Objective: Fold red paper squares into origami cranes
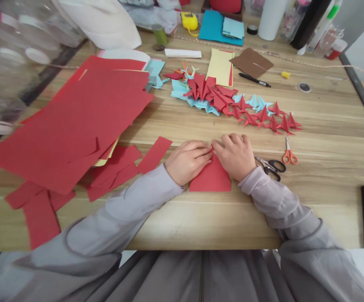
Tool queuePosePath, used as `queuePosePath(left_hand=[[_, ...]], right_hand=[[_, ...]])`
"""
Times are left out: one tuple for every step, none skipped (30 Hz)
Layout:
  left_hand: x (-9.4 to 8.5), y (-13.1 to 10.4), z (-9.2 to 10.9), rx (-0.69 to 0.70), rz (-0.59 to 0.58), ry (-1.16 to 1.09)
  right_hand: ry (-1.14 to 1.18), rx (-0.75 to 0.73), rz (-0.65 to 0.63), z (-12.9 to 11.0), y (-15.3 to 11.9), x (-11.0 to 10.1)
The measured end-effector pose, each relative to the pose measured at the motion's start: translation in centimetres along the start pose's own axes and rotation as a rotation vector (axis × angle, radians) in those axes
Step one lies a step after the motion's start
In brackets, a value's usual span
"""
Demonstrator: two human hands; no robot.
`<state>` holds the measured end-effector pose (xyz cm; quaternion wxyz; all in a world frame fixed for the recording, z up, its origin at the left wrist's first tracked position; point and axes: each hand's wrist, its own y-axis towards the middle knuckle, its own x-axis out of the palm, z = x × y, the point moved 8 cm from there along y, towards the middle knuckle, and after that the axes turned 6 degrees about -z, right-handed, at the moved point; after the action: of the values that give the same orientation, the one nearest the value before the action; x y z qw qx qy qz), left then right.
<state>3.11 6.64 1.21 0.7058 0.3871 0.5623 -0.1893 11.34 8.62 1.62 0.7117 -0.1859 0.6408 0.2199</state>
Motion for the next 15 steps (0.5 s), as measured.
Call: queuePosePath(left_hand=[[-0.1, 0.0, 0.1, 0.010, 0.005, 0.013], [-0.2, 0.0, 0.3, 0.022, 0.013, 0.027], [-0.4, -0.1, 0.5, 0.034, 0.020, 0.044], [-0.5, -0.3, 0.7, 0.045, 0.025, 0.062], [-0.7, -0.4, 1.0, 0.055, 0.027, 0.078], [-0.8, -0.7, 1.2, 0.064, 0.023, 0.092], [-1.0, -0.9, 1.5, 0.070, 0.020, 0.102], [-1.2, -1.2, 1.7, 0.073, 0.015, 0.111], [-1.4, -1.5, 2.0, 0.073, 0.013, 0.118], [-1.7, -1.8, 2.2, 0.078, 0.012, 0.125], [-1.9, -2.1, 2.4, 0.078, 0.007, 0.133], [-2.1, -2.4, 2.6, 0.078, 0.002, 0.137], [-2.3, -2.6, 2.8, 0.079, 0.002, 0.136], [-2.5, -2.9, 3.0, 0.081, 0.003, 0.131], [-2.6, -3.3, 3.1, 0.086, 0.003, 0.121]], right_hand=[[-0.001, 0.004, 0.001, 0.0, 0.0, 0.0], [0.000, 0.007, 0.002, 0.0, 0.0, 0.0], [0.001, 0.010, 0.003, 0.0, -0.1, 0.0], [0.002, 0.012, 0.003, 0.0, -0.1, 0.0], [0.003, 0.014, 0.004, 0.0, -0.1, 0.0], [0.004, 0.017, 0.005, 0.0, -0.1, 0.0], [0.004, 0.018, 0.005, 0.0, -0.1, 0.1], [0.005, 0.018, 0.006, 0.0, -0.1, 0.1], [0.005, 0.018, 0.008, 0.0, -0.1, 0.1], [0.005, 0.017, 0.010, 0.0, -0.2, 0.1], [0.004, 0.016, 0.012, 0.0, -0.2, 0.1], [0.003, 0.017, 0.014, 0.0, -0.2, 0.1], [0.002, 0.017, 0.015, 0.0, -0.2, 0.1], [0.001, 0.019, 0.016, 0.0, -0.3, 0.1], [0.002, 0.019, 0.015, 0.0, -0.3, 0.1]])
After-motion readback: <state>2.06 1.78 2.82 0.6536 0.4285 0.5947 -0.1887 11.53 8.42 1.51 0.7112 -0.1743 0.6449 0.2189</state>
